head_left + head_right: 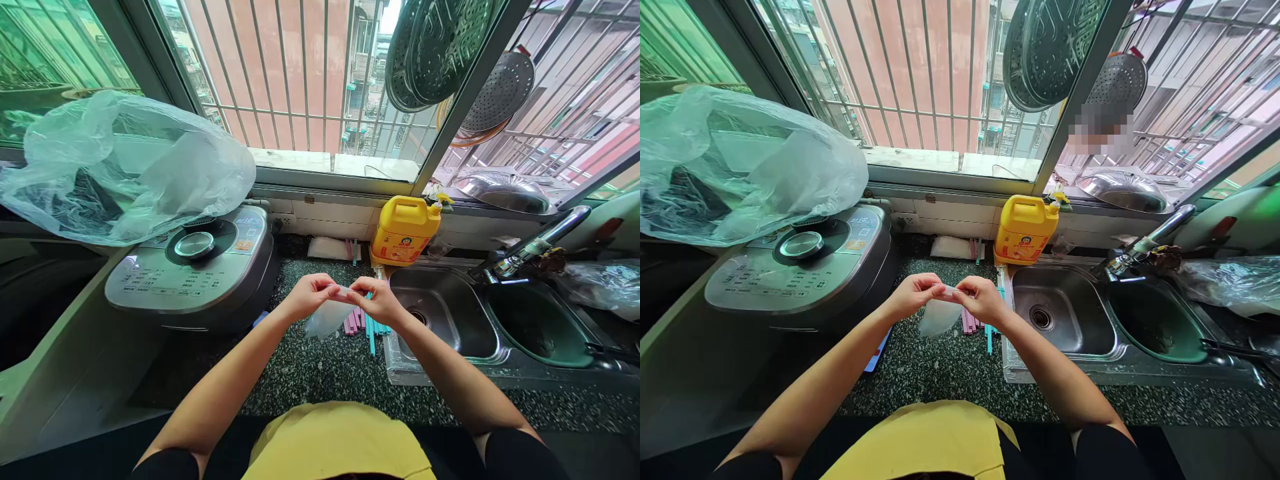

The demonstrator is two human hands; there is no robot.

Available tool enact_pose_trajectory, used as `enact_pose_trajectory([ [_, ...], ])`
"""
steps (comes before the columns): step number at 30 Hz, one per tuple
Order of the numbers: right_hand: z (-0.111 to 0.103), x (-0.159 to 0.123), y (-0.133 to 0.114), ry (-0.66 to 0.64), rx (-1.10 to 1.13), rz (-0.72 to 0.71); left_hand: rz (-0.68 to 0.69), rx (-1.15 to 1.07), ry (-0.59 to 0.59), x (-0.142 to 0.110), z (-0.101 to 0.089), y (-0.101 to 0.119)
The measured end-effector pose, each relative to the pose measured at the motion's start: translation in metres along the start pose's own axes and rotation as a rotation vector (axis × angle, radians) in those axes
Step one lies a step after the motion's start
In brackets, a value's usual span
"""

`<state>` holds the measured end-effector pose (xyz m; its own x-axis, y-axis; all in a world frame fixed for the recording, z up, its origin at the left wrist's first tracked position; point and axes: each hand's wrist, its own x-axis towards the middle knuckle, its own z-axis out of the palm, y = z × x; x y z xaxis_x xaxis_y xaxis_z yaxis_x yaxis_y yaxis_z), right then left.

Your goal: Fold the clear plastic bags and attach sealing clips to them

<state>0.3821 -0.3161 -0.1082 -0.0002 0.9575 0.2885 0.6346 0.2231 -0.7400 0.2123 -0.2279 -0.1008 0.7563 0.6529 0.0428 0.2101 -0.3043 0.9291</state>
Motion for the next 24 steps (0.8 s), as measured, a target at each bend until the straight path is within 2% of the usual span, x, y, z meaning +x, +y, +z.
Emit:
enact_pose_trajectory([
  [3,0.003,0.001,0.001,-0.059,-0.036,-0.001,0.053,0.045,0.026,0.006,0.000,-0.001],
  [6,0.003,0.005,0.007,-0.057,-0.043,0.017,0.008,-0.174,-0.004,0.012,0.000,-0.011],
  [9,-0.004,0.011,0.020,-0.024,0.025,0.062,-0.078,-0.428,-0.076,0.013,0.009,-0.038],
  [11,-0.008,0.013,0.034,-0.017,0.087,0.117,-0.194,-0.402,-0.108,0.008,0.020,-0.064],
  [13,-0.006,0.013,0.051,-0.049,0.119,0.188,-0.315,-0.279,-0.084,-0.004,0.032,-0.090],
  [16,0.019,0.006,0.077,-0.137,0.139,0.301,-0.363,-0.001,0.010,-0.031,0.041,-0.121],
  [19,0.060,-0.004,0.092,-0.207,0.217,0.381,-0.402,0.251,0.116,-0.057,0.033,-0.140],
  [22,0.095,-0.005,0.096,-0.233,0.263,0.409,-0.471,0.318,0.218,-0.073,0.022,-0.153],
  [24,0.105,0.000,0.098,-0.215,0.266,0.420,-0.479,0.276,0.256,-0.075,0.020,-0.158],
])
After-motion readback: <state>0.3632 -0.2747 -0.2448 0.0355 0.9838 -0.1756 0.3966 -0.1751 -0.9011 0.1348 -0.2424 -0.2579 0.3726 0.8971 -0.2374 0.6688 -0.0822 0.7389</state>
